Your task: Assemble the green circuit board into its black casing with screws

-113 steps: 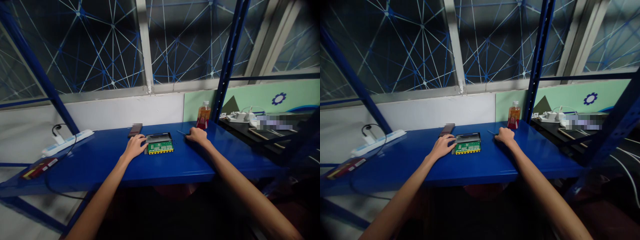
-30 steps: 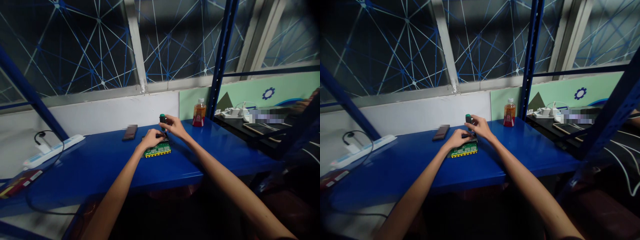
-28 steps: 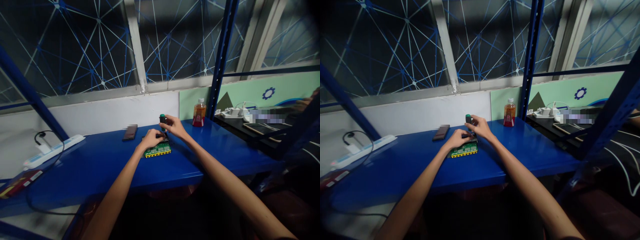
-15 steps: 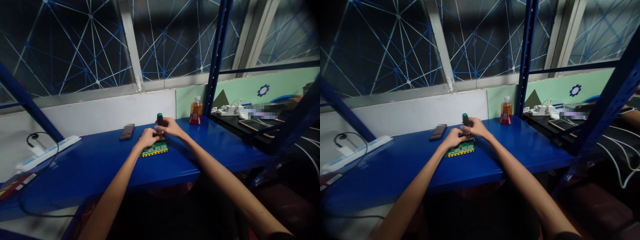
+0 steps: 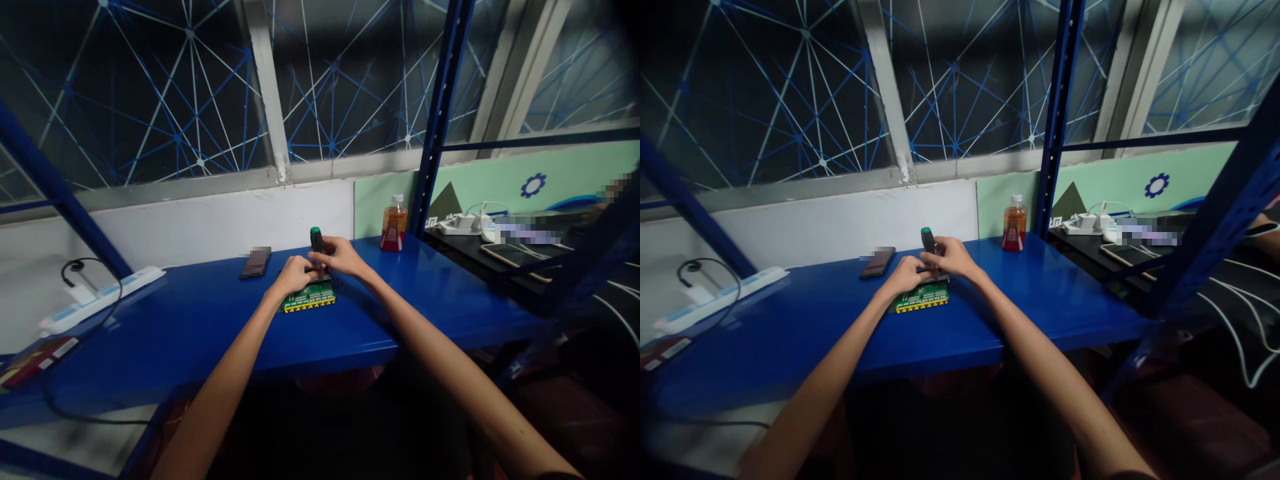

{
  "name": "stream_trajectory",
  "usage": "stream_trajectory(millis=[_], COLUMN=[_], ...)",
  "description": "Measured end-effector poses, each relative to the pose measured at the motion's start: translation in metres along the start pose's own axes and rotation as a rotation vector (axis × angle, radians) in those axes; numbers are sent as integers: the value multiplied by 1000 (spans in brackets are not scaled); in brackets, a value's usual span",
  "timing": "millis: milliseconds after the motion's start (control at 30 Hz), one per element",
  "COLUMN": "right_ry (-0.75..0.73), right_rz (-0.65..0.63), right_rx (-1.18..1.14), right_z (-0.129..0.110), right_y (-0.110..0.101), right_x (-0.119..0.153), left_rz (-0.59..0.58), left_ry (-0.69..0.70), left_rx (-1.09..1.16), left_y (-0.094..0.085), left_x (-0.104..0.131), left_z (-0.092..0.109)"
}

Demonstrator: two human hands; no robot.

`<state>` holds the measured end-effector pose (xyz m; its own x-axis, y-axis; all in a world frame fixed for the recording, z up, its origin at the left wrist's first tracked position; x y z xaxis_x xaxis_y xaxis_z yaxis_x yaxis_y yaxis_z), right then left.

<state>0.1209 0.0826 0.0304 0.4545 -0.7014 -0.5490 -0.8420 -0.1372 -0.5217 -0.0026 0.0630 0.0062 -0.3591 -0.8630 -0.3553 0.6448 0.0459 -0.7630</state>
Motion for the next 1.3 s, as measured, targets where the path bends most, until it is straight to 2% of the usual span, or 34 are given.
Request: stream_trajectory(millis=[100,333,633,967,1200,1300], right_ry=[-23,-1,-32,-15,-59,-60], right_rz=[31,26,19,65,87,86], right_rx=[66,51,13,46,251,250], right_z=[0,3,-1,-5,-6,-6], right_y=[0,-1,-6,-10,-9,-7], right_x=[-1,-1,1,2,4,4], left_rz=[6,26,-11,-61,-51,-50], left_ry=[-13,-5,31,20,-12,-18], left_rx=[-26,-24,111,111,78,75], left_y=[0,1,4,9,10,9], left_x=[0,2,-2,0,0,0], left_z=[0,-1,-7,-7,-11,-8])
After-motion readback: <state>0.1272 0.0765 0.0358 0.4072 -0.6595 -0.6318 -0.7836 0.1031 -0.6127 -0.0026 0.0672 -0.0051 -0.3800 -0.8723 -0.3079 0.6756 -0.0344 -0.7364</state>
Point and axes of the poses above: each hand's wrist, its own x-axis away from the middle knuckle, its own y-axis out of the palm, z = x × y, the point moved 6 cm from there along -x, towards the middle knuckle, and after that the axes turned 3 degrees about x, right-handed, at the moved point
